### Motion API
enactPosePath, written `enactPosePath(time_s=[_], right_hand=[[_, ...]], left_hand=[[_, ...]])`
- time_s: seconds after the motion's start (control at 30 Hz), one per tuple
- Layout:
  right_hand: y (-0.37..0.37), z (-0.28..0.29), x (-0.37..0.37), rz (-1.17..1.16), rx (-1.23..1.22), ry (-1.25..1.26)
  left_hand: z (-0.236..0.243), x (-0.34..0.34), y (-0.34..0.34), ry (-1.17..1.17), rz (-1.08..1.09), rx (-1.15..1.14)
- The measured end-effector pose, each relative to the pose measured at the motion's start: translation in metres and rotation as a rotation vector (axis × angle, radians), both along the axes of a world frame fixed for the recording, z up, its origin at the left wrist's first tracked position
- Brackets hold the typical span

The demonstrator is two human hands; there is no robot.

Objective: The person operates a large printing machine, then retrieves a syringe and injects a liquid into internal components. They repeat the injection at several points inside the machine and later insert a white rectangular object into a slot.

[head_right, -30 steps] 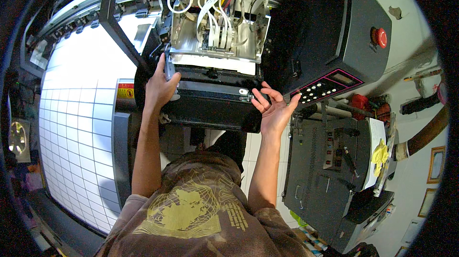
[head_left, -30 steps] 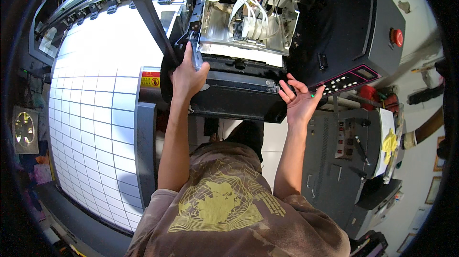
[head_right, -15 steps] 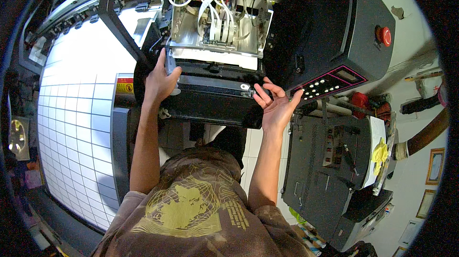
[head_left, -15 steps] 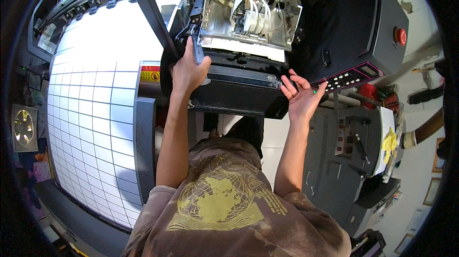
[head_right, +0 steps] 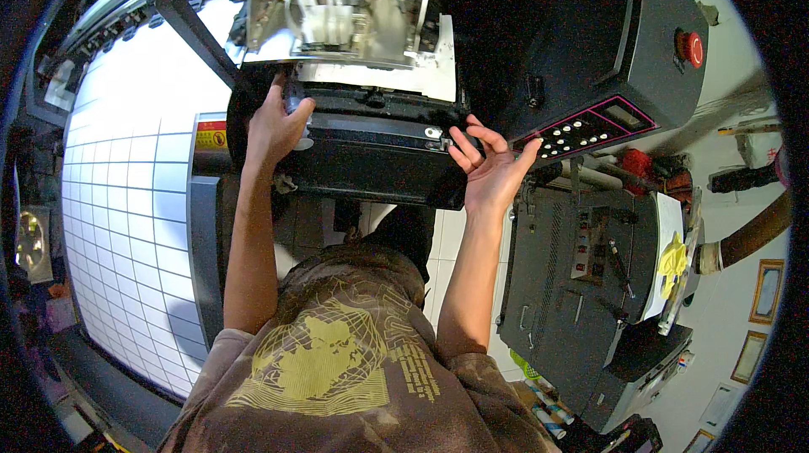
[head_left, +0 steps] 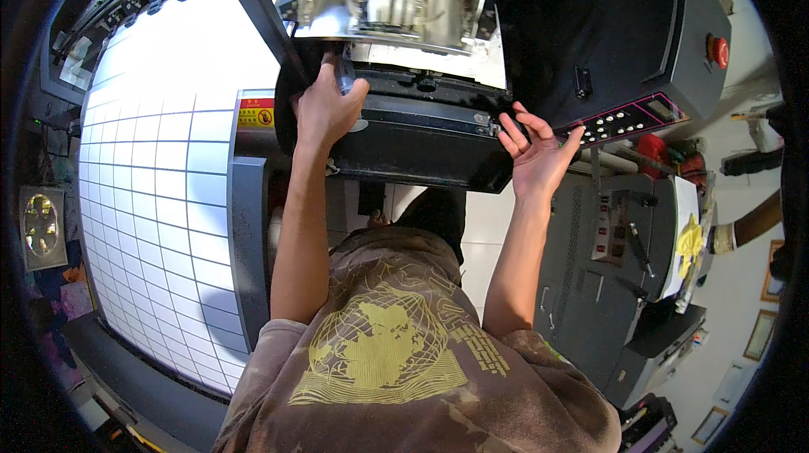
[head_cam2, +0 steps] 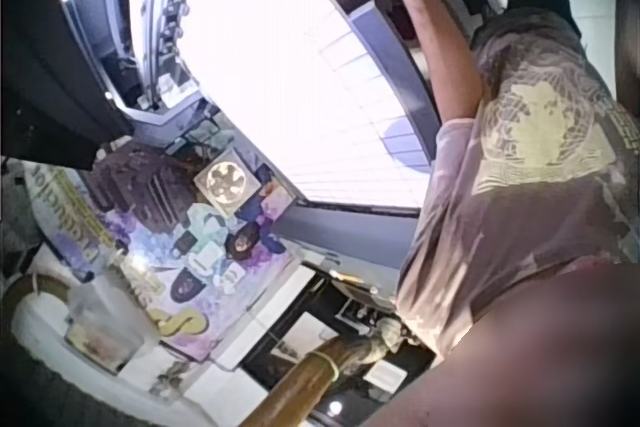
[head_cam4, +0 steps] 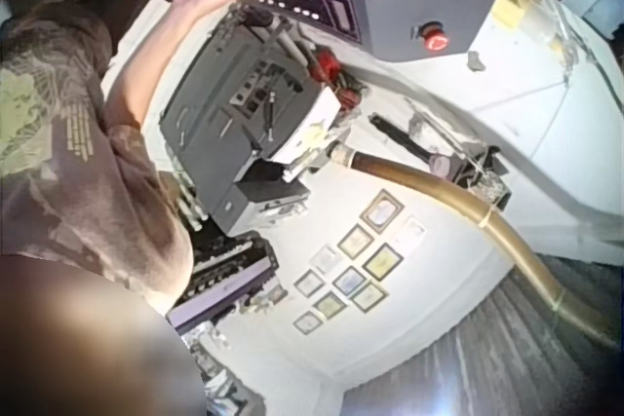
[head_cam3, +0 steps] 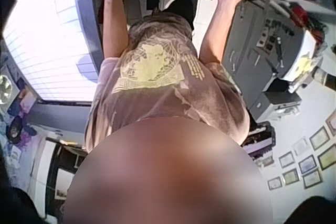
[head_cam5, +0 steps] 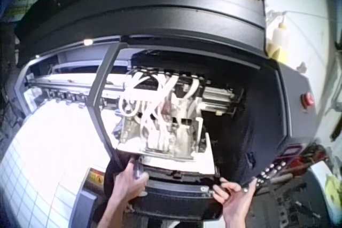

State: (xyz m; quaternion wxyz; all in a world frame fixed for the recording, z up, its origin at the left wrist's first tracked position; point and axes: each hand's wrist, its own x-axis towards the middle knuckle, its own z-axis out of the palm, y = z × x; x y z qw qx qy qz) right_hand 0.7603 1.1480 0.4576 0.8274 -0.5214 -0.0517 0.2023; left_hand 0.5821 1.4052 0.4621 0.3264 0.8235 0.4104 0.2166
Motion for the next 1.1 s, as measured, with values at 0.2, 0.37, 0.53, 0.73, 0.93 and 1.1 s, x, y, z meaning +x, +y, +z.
enactPosePath(time_s=[0.2,0.37,0.53,0.73,0.93,1.1], right_hand=[[-0.0001,0.0008,-0.0002,0.012,0.003,0.008],[0.0001,0.0001,0.0014,0.014,0.006,0.014],[0.0,0.0,0.0009,0.011,-0.01,-0.002],[0.0001,0.0006,0.0008,0.017,-0.007,0.011],[-0.0025,-0.0036,0.0035,0.031,0.01,0.024],[-0.0039,-0.0049,0.0052,0.069,0.037,0.024]], left_hand=[[-0.0007,-0.0001,0.0028,0.068,0.026,-0.08],[0.0012,-0.0005,0.0026,0.079,0.019,-0.077],[0.0015,-0.0004,0.0017,0.068,0.019,-0.094],[0.0008,-0.001,0.0034,0.077,0.015,-0.087],[0.0002,0.0007,-0.0017,0.024,0.037,-0.029],[-0.0006,-0.0001,0.0012,0.073,0.042,-0.08]])
